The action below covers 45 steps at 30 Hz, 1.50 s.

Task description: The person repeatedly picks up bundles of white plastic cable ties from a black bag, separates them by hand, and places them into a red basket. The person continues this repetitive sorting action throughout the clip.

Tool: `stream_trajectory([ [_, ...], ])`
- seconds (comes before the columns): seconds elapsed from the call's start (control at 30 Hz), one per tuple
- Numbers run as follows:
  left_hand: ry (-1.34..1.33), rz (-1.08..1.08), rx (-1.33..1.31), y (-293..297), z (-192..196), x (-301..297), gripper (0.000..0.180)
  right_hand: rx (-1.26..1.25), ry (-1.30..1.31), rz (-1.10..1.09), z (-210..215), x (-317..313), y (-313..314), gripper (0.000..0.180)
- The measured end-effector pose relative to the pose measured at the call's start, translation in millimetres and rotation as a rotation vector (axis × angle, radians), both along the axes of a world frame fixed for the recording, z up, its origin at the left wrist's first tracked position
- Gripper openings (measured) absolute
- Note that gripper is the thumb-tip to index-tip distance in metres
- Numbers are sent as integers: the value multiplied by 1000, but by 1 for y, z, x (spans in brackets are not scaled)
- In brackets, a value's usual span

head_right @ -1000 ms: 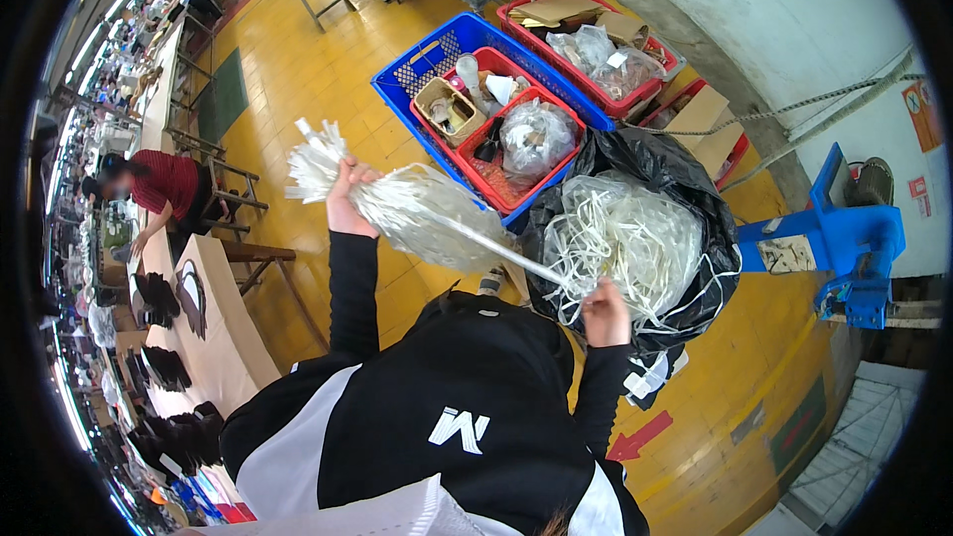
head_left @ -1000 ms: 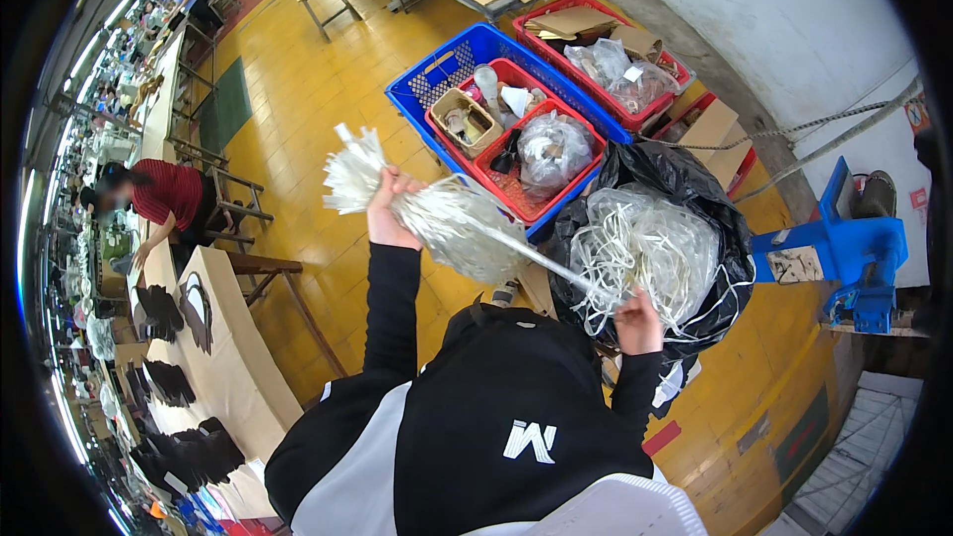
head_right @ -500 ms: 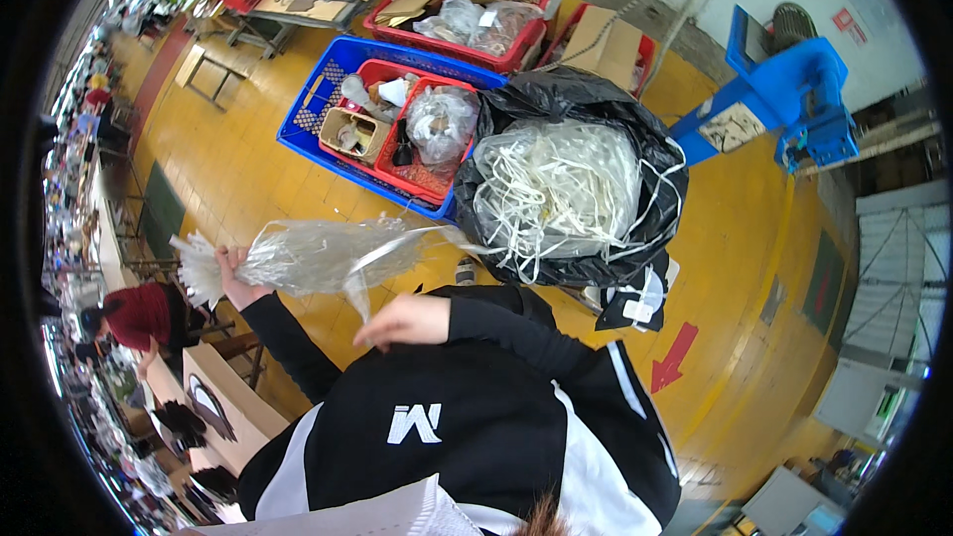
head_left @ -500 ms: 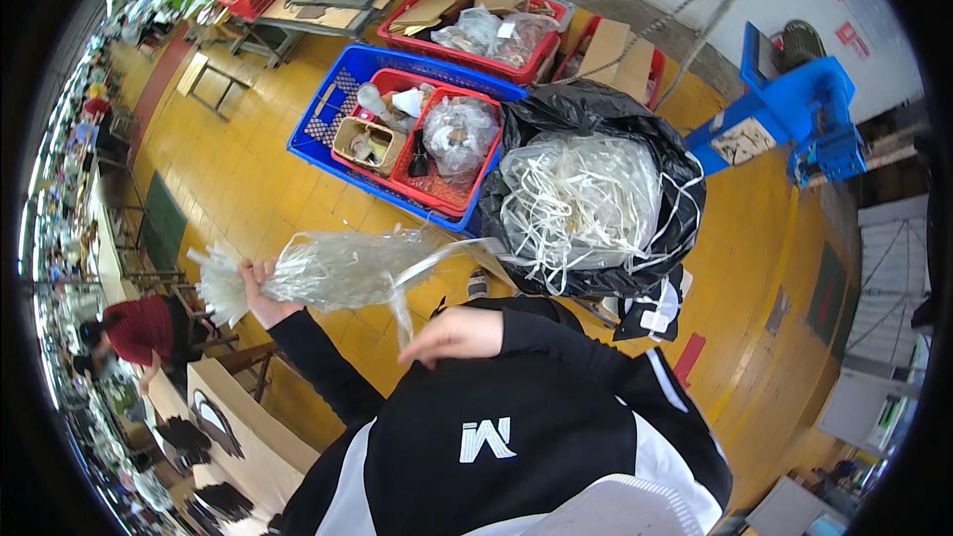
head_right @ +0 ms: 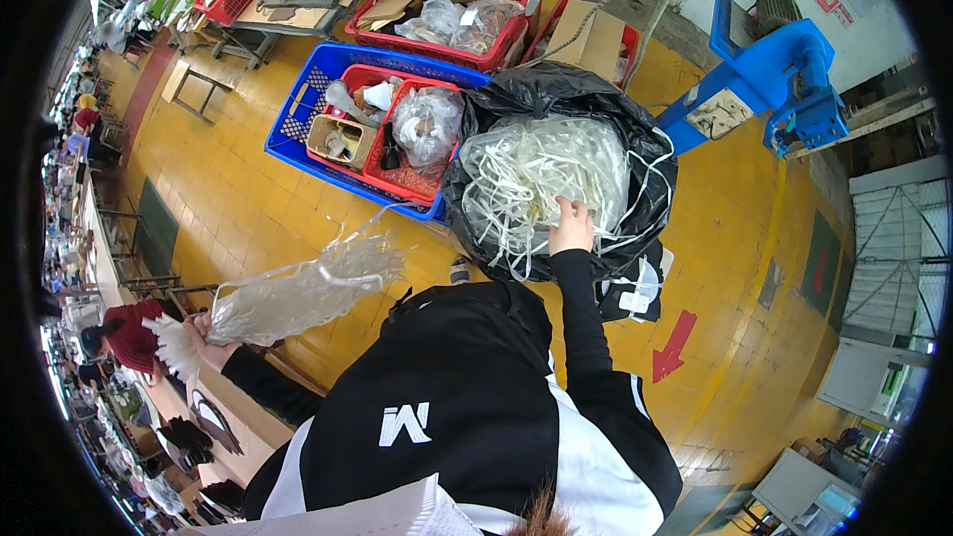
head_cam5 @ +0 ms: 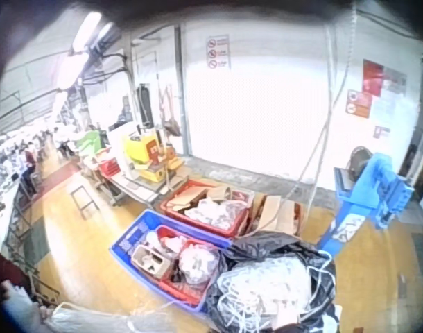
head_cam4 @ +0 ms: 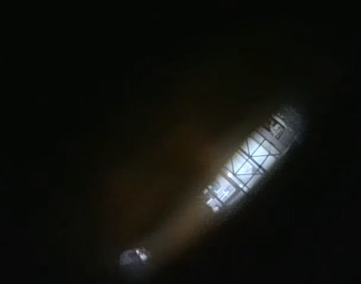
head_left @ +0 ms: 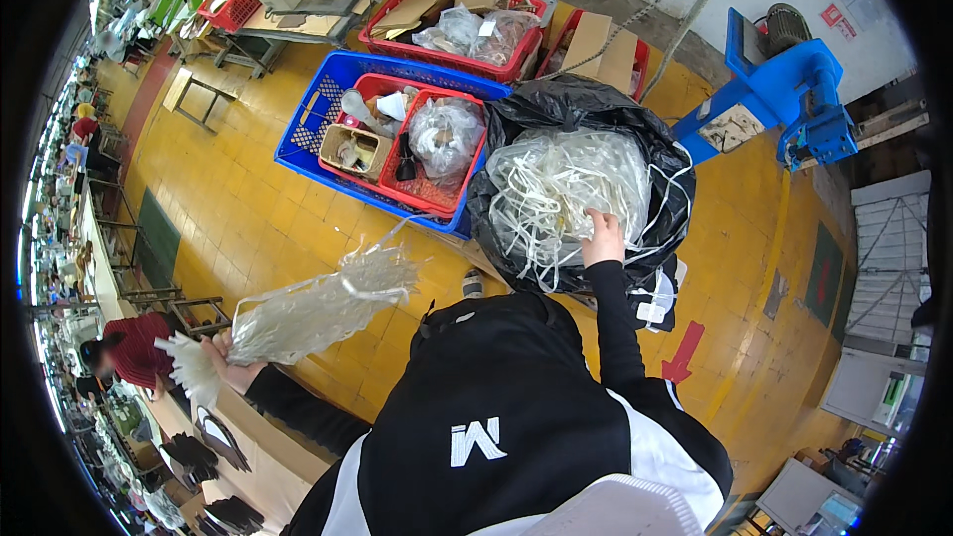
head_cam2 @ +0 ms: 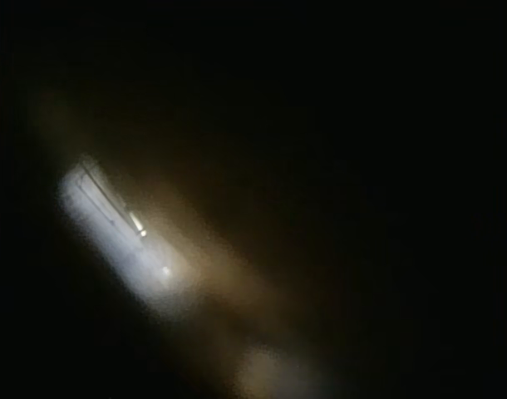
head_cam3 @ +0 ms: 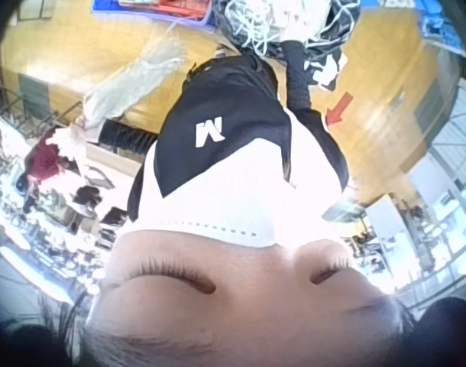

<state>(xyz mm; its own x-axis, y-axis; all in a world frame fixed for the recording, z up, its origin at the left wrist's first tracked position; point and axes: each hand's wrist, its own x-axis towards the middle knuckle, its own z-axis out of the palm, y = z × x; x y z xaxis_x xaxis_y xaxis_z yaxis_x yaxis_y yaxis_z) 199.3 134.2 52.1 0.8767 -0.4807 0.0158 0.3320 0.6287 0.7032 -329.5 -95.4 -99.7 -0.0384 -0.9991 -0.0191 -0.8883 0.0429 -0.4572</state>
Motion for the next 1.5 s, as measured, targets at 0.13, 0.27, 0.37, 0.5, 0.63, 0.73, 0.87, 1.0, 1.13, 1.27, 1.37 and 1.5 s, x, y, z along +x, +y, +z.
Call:
stream_trajectory([
  [0.13, 14, -131, 27, -50, -6, -19, 24, -14, -48, -53, -44, -17, -5, 32],
  [0.27, -17, -150, 161, -101, 5, -68, 20, -120, -232, -54, -29, 6, -4, 10],
  [0.37, -63, -238, 253, -127, 1, -111, 15, -148, -436, 16, 37, 48, 8, 9],
  [0.5, -46, -733, 263, -137, -27, -171, 22, -214, -617, 318, 124, 102, 35, 4],
  [0.63, -229, -990, 292, -142, -45, -222, 29, -309, -650, 547, 155, 122, 45, 9],
  [0.73, -262, -1022, 305, -136, -67, -230, 32, -374, -728, 569, 171, 124, 47, 10],
  [0.87, -402, -1016, 161, -134, -74, -232, 41, -356, -696, 582, 173, 121, 53, 16],
  [1.0, -687, -705, 347, -134, -81, -221, 40, -398, -724, 571, 161, 121, 53, 16],
  [1.13, -412, -675, 157, -137, -30, -170, 15, -188, -720, 460, 142, 125, 43, 26],
  [1.27, -181, -104, 222, -110, 18, -83, 12, 55, -314, 554, 23, 113, 43, 28],
  [1.37, -487, 108, 64, -41, 63, 5, 8, 157, -283, 509, 1, 107, 48, 25],
  [1.5, -580, 915, 24, 72, 91, 95, 15, 243, -35, 177, -5, 85, 33, 16],
])
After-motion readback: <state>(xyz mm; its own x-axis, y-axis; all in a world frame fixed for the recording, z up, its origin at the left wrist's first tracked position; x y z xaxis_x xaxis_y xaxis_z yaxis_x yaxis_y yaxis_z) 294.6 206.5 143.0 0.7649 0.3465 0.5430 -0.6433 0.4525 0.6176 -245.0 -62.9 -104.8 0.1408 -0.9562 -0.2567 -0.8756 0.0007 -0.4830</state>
